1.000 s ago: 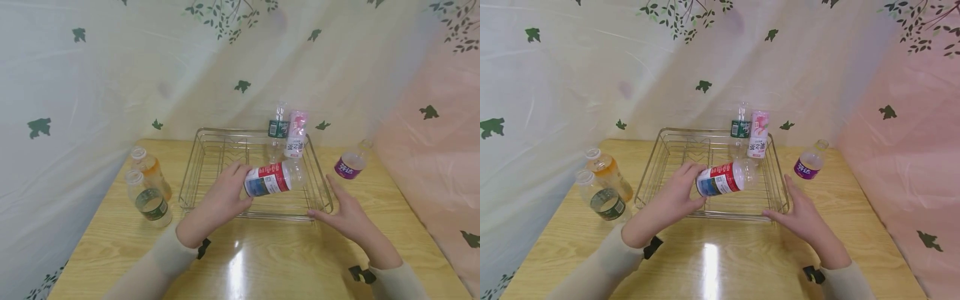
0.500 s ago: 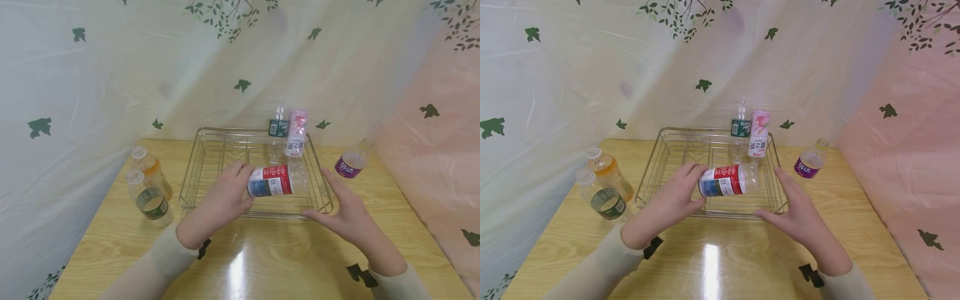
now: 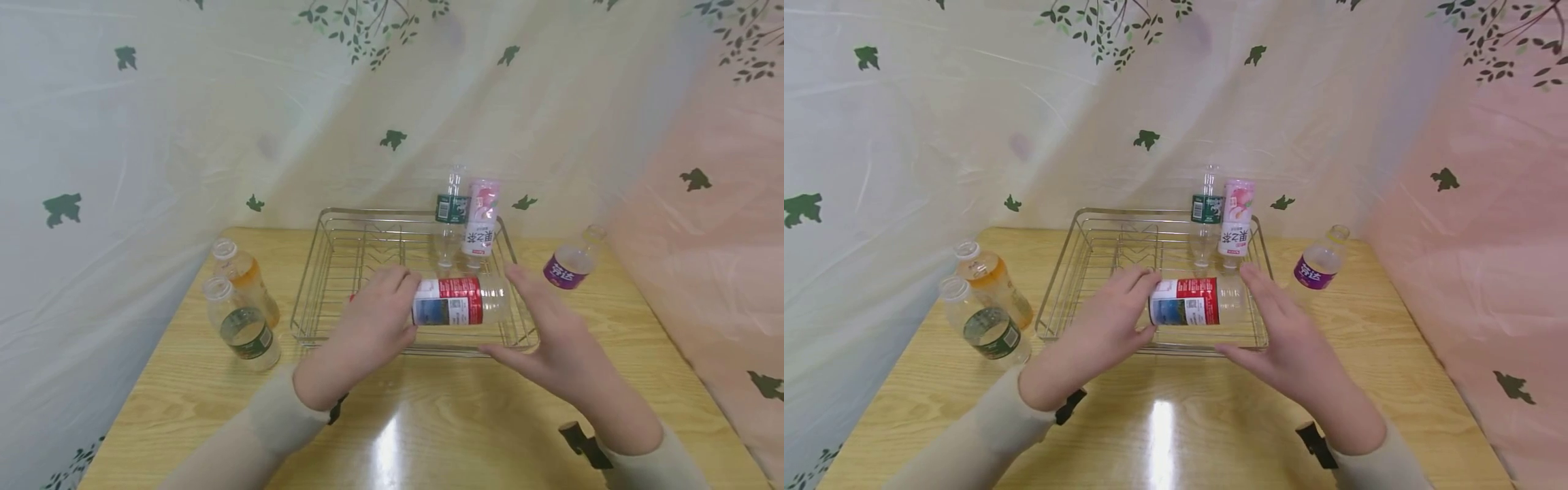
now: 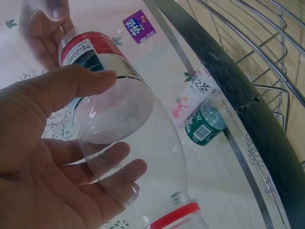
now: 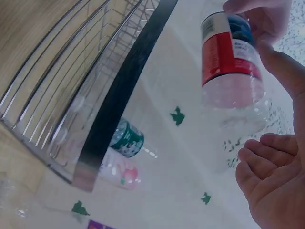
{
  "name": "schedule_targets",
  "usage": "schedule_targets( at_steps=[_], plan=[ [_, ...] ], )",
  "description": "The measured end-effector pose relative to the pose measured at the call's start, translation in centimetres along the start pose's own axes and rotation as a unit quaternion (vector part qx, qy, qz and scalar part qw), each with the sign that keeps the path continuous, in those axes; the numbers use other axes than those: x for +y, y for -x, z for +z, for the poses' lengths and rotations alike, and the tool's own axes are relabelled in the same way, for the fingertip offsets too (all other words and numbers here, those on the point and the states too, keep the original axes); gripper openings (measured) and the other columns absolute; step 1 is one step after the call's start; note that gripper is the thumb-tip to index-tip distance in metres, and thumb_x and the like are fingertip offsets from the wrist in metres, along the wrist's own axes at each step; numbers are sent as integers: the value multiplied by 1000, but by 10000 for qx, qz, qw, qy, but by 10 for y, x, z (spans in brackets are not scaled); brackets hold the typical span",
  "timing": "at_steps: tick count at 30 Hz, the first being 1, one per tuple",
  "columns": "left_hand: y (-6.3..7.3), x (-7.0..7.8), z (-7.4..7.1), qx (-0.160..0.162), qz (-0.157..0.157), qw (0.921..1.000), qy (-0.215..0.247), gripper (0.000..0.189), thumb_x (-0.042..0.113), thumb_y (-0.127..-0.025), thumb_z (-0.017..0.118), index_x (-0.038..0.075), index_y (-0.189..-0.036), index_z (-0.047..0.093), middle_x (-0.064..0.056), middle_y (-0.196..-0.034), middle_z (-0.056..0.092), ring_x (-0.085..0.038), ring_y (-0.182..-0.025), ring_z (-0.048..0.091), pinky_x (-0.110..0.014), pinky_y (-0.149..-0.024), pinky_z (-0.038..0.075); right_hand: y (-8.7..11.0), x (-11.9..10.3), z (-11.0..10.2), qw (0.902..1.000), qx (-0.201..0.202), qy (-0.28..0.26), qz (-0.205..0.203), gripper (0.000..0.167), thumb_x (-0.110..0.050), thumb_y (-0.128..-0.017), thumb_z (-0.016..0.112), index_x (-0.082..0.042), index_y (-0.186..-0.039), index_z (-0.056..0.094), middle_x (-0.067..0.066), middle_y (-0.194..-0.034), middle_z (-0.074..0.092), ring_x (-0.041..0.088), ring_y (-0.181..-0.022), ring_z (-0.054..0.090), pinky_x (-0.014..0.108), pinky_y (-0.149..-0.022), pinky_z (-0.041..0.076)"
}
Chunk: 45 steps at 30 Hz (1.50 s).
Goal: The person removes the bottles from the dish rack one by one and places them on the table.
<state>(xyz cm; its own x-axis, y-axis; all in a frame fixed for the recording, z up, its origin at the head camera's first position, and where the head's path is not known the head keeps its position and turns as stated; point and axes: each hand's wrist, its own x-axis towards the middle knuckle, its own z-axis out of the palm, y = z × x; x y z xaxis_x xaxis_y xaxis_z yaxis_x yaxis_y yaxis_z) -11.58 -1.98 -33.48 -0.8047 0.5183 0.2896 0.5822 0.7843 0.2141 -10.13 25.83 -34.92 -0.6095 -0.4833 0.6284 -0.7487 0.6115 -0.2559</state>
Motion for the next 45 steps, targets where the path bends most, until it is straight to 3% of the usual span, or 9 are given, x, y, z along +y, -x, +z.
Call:
schedule_targets(
  at_steps=[4, 6, 10, 13, 21, 30, 36, 42, 45],
  plan=[
    [-1, 4, 2, -9, 107, 9997, -205, 68, 9, -78, 84, -2, -137, 54, -14, -133, 56, -30, -125, 51, -38, -111, 41, -7, -9, 2, 9992, -93, 136, -374, 88, -62, -93, 63, 0, -152, 44, 16, -151, 48, 37, -135, 48, 36, -115, 35],
    [-2, 6, 3, 0, 127, 9995, -290, 67, 10, -78, 84, -1, -137, 55, -13, -132, 57, -30, -123, 52, -39, -109, 42, -11, -12, 3, 9983, -187, 213, -507, 84, -57, -92, 68, 1, -149, 47, 16, -148, 51, 37, -132, 51, 39, -112, 40],
    [-4, 12, 5, 111, 230, 9987, -441, 62, 14, -78, 85, 1, -133, 59, -11, -127, 60, -28, -116, 55, -38, -105, 45, -17, -15, 7, 9954, -432, 502, -695, 88, -36, -77, 91, 5, -143, 51, 19, -143, 54, 38, -127, 55, 51, -102, 49],
    [-5, 17, 8, 244, 367, 9977, -507, 56, 15, -80, 85, 1, -129, 61, -10, -123, 62, -26, -110, 57, -37, -103, 47, -19, -17, 10, 9924, -588, 803, -723, 96, -23, -64, 99, 6, -142, 52, 21, -140, 55, 39, -124, 56, 55, -98, 51],
    [-6, 23, 12, 506, 643, 9956, -461, 54, 7, -78, 83, -1, -127, 63, -12, -121, 62, -27, -111, 57, -37, -99, 49, -20, -17, 16, 9840, -851, 1386, -723, 91, -13, -59, 101, 9, -135, 55, 25, -131, 58, 42, -116, 60, 55, -92, 55],
    [-5, 24, 16, 575, 726, 9944, -512, 52, 10, -80, 83, 0, -127, 63, -12, -120, 62, -26, -108, 58, -35, -97, 51, -18, -19, 20, 9827, -1001, 1456, -563, 83, -11, -59, 100, 7, -129, 59, 21, -122, 63, 40, -107, 64, 55, -84, 58],
    [-1, 19, 15, 477, 668, 9965, -130, 71, 19, -79, 88, -2, -139, 55, -12, -131, 58, -26, -120, 54, -33, -105, 47, -14, -15, 22, 9857, -945, 1309, -490, 79, -8, -59, 100, 5, -126, 60, 19, -120, 64, 38, -106, 65, 54, -83, 58],
    [11, 7, 7, 980, 665, 9899, 781, 96, 28, -76, 92, -5, -150, 41, -17, -146, 47, -29, -135, 43, -33, -116, 32, -8, -9, 20, 9900, -865, 1059, -352, 79, -4, -58, 99, 7, -125, 60, 22, -118, 64, 39, -104, 65, 54, -87, 57],
    [18, 0, 2, 1210, 489, 9840, 1213, 100, 30, -77, 91, -4, -153, 35, -18, -151, 42, -29, -140, 39, -34, -118, 28, -6, -6, 17, 9908, -825, 1038, -280, 80, -5, -59, 99, 7, -127, 59, 22, -119, 63, 39, -102, 65, 54, -86, 58]
  ],
)
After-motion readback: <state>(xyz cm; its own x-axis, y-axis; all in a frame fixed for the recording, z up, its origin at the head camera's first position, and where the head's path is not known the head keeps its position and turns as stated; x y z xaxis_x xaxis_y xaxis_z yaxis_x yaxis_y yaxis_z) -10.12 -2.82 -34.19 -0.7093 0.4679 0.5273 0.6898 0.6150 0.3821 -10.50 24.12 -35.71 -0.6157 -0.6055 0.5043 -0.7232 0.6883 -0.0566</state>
